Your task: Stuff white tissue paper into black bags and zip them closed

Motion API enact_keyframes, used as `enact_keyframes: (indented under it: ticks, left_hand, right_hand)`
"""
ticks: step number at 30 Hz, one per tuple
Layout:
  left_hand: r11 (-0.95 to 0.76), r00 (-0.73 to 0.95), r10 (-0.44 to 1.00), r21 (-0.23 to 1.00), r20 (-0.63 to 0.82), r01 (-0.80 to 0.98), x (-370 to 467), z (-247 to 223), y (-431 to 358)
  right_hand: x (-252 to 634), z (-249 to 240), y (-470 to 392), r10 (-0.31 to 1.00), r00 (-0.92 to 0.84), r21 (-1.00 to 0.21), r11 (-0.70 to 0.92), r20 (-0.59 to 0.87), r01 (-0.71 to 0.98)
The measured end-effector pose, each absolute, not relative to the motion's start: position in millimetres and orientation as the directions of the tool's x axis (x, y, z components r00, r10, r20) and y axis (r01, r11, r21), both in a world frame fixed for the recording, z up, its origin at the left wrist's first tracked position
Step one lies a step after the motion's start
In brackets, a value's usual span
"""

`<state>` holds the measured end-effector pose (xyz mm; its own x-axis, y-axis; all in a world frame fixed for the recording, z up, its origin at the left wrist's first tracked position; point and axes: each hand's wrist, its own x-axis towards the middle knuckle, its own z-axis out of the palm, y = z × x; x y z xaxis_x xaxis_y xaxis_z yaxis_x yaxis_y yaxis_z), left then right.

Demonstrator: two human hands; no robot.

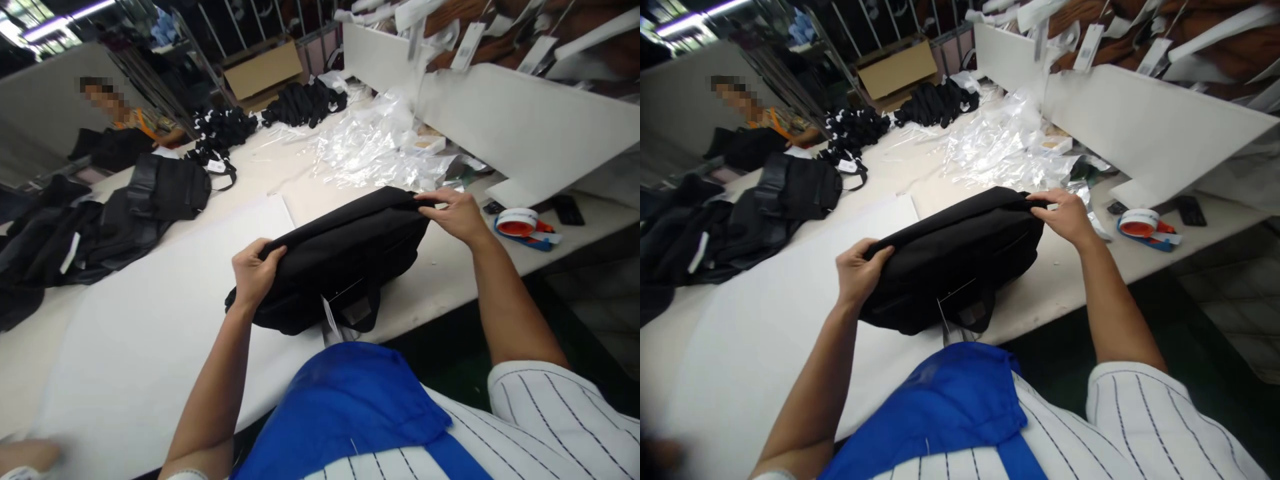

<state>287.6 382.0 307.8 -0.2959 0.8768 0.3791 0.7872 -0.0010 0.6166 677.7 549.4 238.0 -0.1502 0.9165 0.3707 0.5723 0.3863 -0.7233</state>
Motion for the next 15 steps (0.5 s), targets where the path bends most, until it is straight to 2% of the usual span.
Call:
enact_keyframes:
  ticks: [3,6,9,11,15]
  left_hand:
    - [-0.039,-0.181,0.908,0.505,0.379,0.862,299,303,407]
    - [-0.030,-0.145,0.928,0.456,0.344,0.889,296,303,416]
    - [-0.073,-0.101,0.935,0.465,0.340,0.882,283,302,411]
    - [-0.101,-0.076,0.936,0.468,0.343,0.878,276,301,403]
    - [-0.111,-0.082,0.921,0.459,0.382,0.882,274,303,370]
  right_hand:
    - [683,187,545,0.971,0.085,-0.877,0.162,0.224,0.452]
    - [672,127,522,0.969,0.241,-0.975,0.008,0.062,0.221]
    - [659,75,495,0.963,0.245,-0.990,-0.127,-0.109,0.059]
    - [656,53,483,0.955,0.219,-0.977,-0.209,-0.198,0.029]
    - [667,46,478,0.967,0.103,-0.971,-0.226,-0.234,-0.081]
